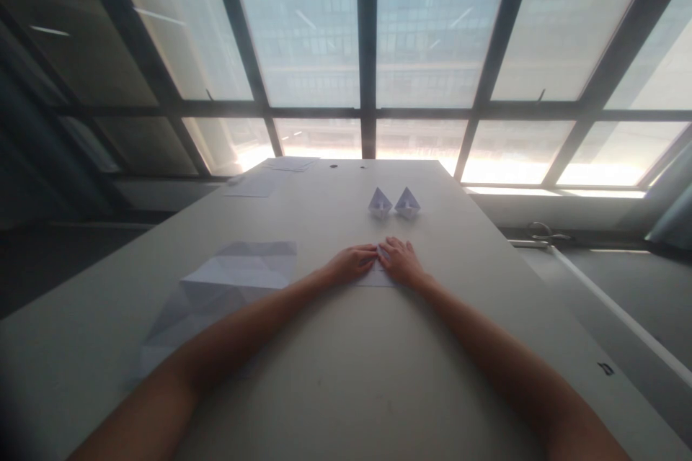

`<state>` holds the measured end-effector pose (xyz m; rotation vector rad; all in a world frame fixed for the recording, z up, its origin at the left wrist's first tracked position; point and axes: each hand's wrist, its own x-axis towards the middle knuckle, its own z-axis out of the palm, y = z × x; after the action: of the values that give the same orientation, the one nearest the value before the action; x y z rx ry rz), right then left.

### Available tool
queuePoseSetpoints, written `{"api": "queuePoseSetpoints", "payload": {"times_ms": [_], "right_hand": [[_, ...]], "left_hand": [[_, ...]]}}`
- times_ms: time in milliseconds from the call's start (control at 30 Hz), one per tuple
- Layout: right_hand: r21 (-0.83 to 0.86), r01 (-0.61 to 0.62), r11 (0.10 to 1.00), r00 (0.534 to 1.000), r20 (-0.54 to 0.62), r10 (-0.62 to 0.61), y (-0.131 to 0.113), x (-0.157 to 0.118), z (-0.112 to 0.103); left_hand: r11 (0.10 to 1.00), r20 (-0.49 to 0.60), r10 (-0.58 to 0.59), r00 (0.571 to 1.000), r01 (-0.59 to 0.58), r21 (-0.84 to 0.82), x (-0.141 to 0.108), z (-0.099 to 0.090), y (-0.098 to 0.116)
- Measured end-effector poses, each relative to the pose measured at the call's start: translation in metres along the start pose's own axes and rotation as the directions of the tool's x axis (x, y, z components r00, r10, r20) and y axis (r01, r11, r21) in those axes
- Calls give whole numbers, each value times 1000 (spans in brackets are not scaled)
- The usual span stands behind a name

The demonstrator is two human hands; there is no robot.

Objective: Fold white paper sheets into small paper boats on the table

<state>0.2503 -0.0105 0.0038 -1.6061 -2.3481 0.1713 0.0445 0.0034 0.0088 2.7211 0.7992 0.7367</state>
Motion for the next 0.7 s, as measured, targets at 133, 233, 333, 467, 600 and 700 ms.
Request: {"api": "queuePoseSetpoints", "payload": {"times_ms": [133, 233, 333, 467, 600, 700], "right_hand": [[-8, 8, 1000, 1000, 2, -8, -1, 0, 0], [-9, 6, 1000, 1000, 5, -6, 0, 0, 0], [-7, 7, 1000, 1000, 1, -7, 0, 0, 0], [-4, 11, 1000, 1000, -5, -11, 1, 0, 0], [-8, 9, 1000, 1000, -3, -10, 1, 0, 0], [-9, 14, 1000, 1000, -3, -14, 1, 0, 0]], "left_hand": [[1000, 4, -10, 1000, 10, -13, 0, -1, 1], [1000, 3, -17, 1000, 17, -14, 0, -1, 1], [1000, 6, -15, 1000, 16, -14, 0, 0, 1], [1000, -3, -30, 1000, 30, -3, 0, 0, 1], [1000, -5, -15, 1000, 15, -3, 0, 1, 1], [1000, -10, -12, 1000, 12, 4, 0, 1, 1]]}}
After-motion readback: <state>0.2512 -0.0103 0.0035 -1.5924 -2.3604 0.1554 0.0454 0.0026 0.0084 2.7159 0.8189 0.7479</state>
